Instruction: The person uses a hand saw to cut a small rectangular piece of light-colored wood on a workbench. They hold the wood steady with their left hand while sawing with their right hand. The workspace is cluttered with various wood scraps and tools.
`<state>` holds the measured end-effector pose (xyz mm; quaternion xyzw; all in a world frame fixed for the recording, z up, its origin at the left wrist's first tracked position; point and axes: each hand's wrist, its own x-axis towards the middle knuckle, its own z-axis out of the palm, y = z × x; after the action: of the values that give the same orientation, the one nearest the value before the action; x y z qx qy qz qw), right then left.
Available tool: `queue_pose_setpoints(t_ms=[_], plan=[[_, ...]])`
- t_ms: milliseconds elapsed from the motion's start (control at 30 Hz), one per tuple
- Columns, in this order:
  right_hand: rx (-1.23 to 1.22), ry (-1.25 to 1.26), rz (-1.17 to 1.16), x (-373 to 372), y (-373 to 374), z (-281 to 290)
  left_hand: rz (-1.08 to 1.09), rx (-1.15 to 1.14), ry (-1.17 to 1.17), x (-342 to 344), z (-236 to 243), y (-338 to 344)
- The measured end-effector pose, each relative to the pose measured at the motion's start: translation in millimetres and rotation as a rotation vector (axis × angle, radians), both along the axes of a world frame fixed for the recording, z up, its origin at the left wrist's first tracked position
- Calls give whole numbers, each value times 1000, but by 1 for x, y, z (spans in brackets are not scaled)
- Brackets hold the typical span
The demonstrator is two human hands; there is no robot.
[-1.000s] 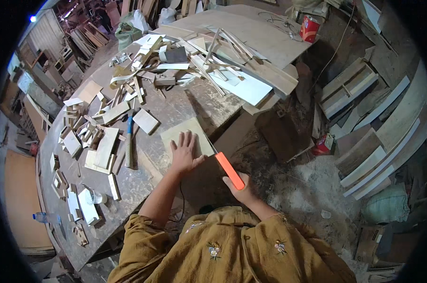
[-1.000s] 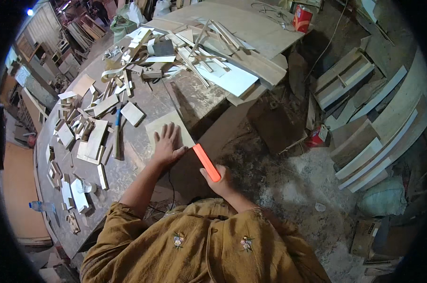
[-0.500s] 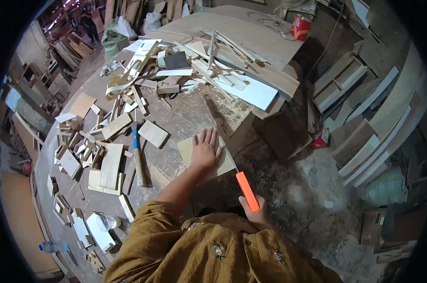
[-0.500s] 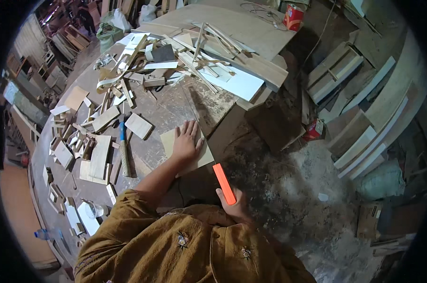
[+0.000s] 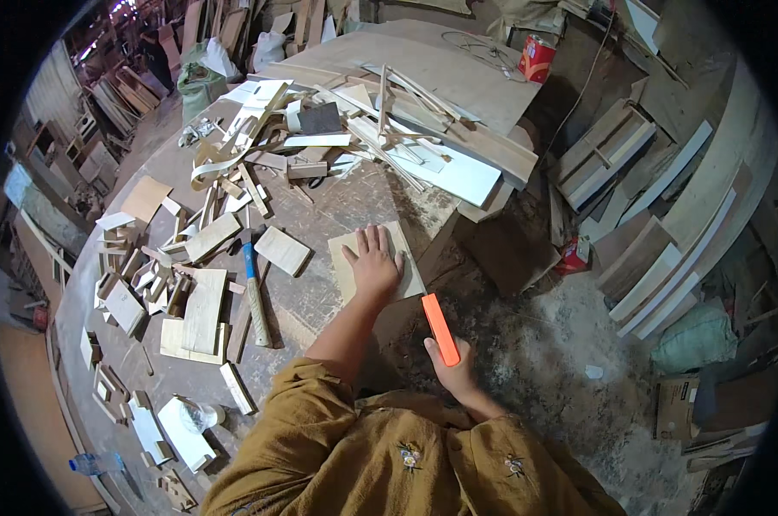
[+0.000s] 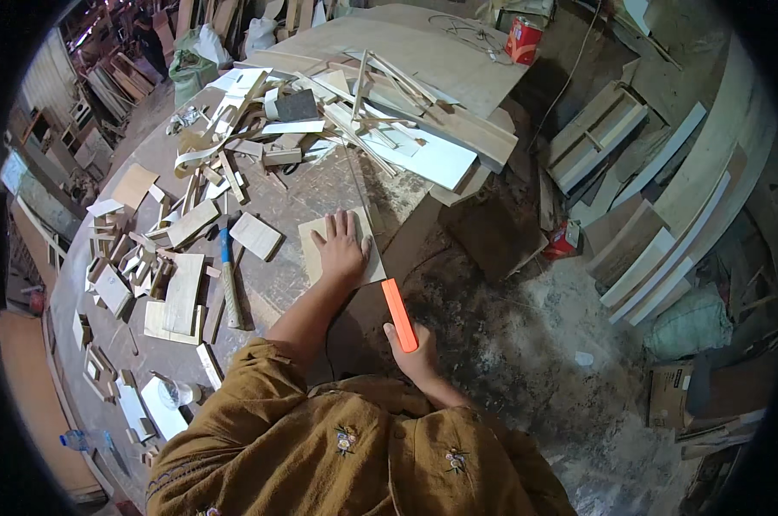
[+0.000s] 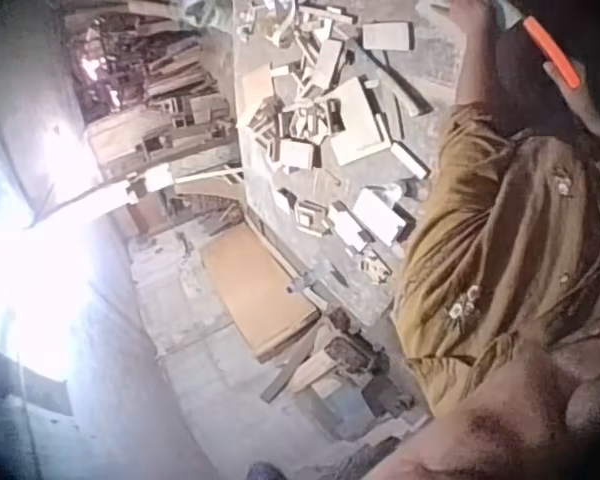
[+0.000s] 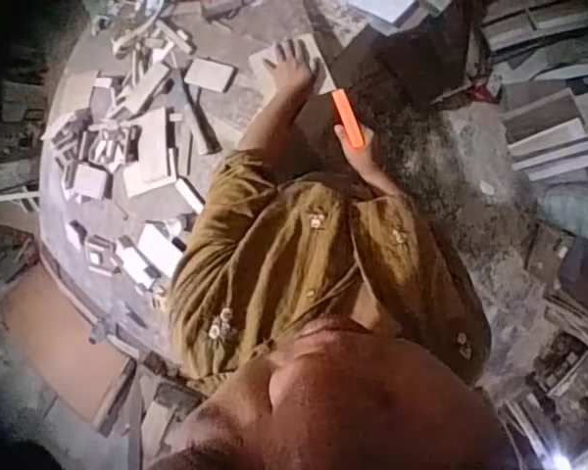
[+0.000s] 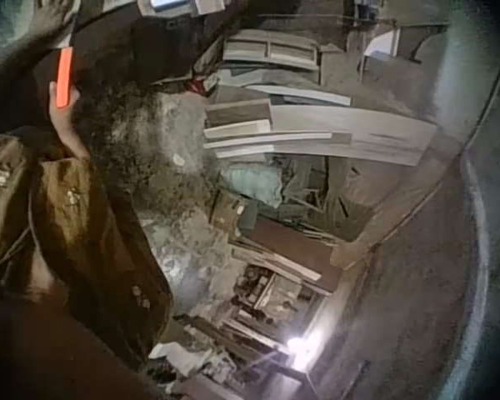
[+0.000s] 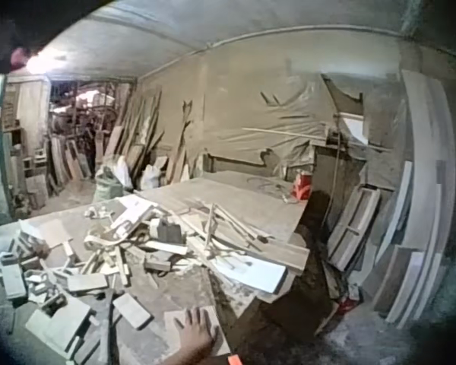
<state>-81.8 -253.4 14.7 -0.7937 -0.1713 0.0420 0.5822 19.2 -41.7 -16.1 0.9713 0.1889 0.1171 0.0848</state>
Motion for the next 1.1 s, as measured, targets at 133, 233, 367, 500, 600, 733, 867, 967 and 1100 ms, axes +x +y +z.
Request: queue_pose_setpoints(t_ms=[133,233,367,500,600,733,867,967,1100], plan=[[2,-33,-28,3,-2,-4,-4,-10,-22,0,-2,-1],[22,-18,-41,4,-6,-13,-21,-19,-19,0,3,-4],[33,-4,-34,7,-9,-15,-59,-22,-26,7,3,5],[-28,63,-17,6,-11,-12,-110,-31,-27,18,-3,8],[-12,-35,-26,9,-3,-2,-136,-7,-36,26,-14,15],[-13,10,-69,15,8,12,-159,-22,-30,26,-14,10],[-55,-143,-58,24,25,-1,-168,13,16,28,-9,9],[-26,20,-134,21,21,2,-152,-5,-30,27,-15,16],[-4,191,-139,-30,-26,16,-167,-24,-23,27,-11,14]])
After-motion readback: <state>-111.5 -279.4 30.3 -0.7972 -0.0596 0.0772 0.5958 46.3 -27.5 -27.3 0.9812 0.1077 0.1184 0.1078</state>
